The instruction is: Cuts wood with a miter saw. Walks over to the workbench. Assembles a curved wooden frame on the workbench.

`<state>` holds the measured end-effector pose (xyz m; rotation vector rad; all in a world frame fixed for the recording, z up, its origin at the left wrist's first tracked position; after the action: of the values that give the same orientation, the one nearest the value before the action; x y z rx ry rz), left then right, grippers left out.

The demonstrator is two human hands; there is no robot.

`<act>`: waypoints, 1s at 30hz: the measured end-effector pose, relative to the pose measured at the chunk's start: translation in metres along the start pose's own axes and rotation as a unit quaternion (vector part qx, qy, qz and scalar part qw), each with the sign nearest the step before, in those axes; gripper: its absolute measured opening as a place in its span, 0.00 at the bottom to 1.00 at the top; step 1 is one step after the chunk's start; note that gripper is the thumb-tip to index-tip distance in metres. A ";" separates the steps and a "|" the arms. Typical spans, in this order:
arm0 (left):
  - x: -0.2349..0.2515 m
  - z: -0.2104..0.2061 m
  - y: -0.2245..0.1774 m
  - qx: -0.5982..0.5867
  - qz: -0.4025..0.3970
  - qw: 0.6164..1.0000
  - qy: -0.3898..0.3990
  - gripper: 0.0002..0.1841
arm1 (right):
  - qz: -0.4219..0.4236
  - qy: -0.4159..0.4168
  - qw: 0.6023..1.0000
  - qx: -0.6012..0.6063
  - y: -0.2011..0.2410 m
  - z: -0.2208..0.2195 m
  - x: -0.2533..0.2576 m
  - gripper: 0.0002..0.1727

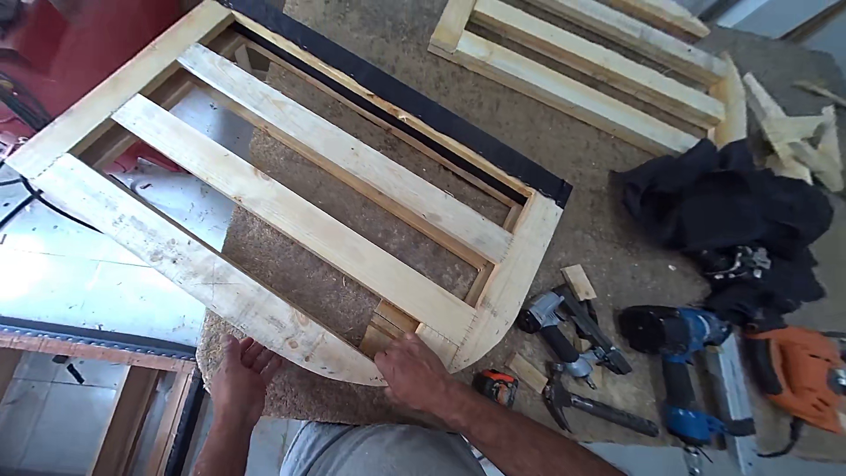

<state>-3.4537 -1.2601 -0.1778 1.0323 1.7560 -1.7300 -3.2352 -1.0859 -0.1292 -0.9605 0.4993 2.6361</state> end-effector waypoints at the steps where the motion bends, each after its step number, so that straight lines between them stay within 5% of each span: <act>1: 0.002 -0.001 -0.002 -0.008 0.011 1.000 0.000 0.40 | 0.001 -0.001 1.000 -0.004 0.001 0.001 -0.001 0.21; 9: 0.014 -0.004 -0.012 -0.005 0.031 0.999 0.029 0.44 | 0.013 -0.012 1.000 -0.012 0.015 0.028 -0.017 0.19; 19: 0.045 -0.009 -0.029 -0.012 0.074 0.977 0.198 0.59 | 0.014 -0.007 0.999 -0.028 0.022 0.047 -0.031 0.18; 24: 0.041 -0.025 -0.036 -0.136 -0.032 0.966 0.218 0.41 | 0.014 -0.006 1.000 -0.016 0.022 0.046 -0.030 0.18; 27: 0.040 -0.028 -0.041 -0.097 -0.064 0.977 0.179 0.27 | 0.017 -0.024 0.999 -0.012 0.021 0.046 -0.032 0.19; 30: 0.030 -0.027 -0.058 -0.052 -0.077 0.980 0.177 0.24 | 0.030 -0.051 0.998 -0.012 0.020 0.051 -0.037 0.19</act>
<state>-3.5116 -1.2235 -0.1614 1.2475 2.1736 -1.5948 -3.2441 -1.0880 -0.0641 -0.8255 0.4798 2.7338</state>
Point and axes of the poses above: each hand's wrist, its own x-axis towards the middle knuckle, its own z-axis out of the back of the hand, y = z × x, the point moved 7 cm from there along x, towards the middle knuckle, and after that the axes turned 8 degrees about -x, right-handed, at the moved point
